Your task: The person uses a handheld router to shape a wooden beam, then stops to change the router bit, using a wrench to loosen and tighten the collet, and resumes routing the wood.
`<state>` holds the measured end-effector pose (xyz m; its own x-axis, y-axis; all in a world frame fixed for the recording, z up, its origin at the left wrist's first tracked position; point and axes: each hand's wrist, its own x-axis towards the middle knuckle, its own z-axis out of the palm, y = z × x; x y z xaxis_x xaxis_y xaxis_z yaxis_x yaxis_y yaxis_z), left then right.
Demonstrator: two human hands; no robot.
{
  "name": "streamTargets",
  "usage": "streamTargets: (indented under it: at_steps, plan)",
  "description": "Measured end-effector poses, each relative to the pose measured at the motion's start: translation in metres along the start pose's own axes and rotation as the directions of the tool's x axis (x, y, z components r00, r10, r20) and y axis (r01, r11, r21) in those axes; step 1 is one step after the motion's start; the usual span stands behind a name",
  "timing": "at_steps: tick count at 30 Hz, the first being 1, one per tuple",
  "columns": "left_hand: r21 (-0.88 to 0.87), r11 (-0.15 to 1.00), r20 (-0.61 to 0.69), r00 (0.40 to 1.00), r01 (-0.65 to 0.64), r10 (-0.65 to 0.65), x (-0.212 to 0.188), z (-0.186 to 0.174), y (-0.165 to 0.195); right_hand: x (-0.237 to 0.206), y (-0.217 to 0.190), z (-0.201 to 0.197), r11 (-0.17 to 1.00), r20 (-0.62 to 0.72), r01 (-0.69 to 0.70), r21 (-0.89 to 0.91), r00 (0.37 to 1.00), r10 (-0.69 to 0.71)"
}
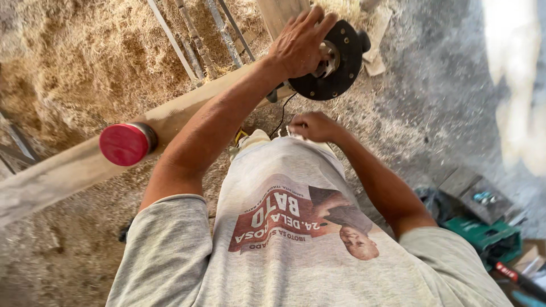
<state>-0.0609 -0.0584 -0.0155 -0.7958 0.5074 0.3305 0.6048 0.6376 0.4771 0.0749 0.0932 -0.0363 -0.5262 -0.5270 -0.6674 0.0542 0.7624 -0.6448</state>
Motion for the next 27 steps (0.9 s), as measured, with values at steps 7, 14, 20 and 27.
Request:
streamTargets:
  at_steps: [7,14,20,27]
  plan:
    - [-0.066,0.994,-0.123,0.989,-0.09,0.081,-0.011,0.002,0.032,0.097,-0.02,0.043,0.994,-0.735,-0.084,0.074,0.668,0.112]
    - [-0.144,0.987,0.013,0.998,0.067,-0.066,-0.01,0.011,0.036,0.092,-0.025,0.052,0.995,-0.822,-0.024,0.1,0.562,0.096]
    - [0.022,1.0,0.122,0.992,0.016,-0.019,-0.026,0.004,0.027,-0.004,0.039,0.085,0.57,-0.324,0.028,0.821,0.845,0.425]
    - [0.215,0.889,0.481,0.749,0.404,-0.457,0.01,-0.006,0.081,-0.063,0.096,0.112,-0.073,-0.404,0.514,0.854,0.746,0.529]
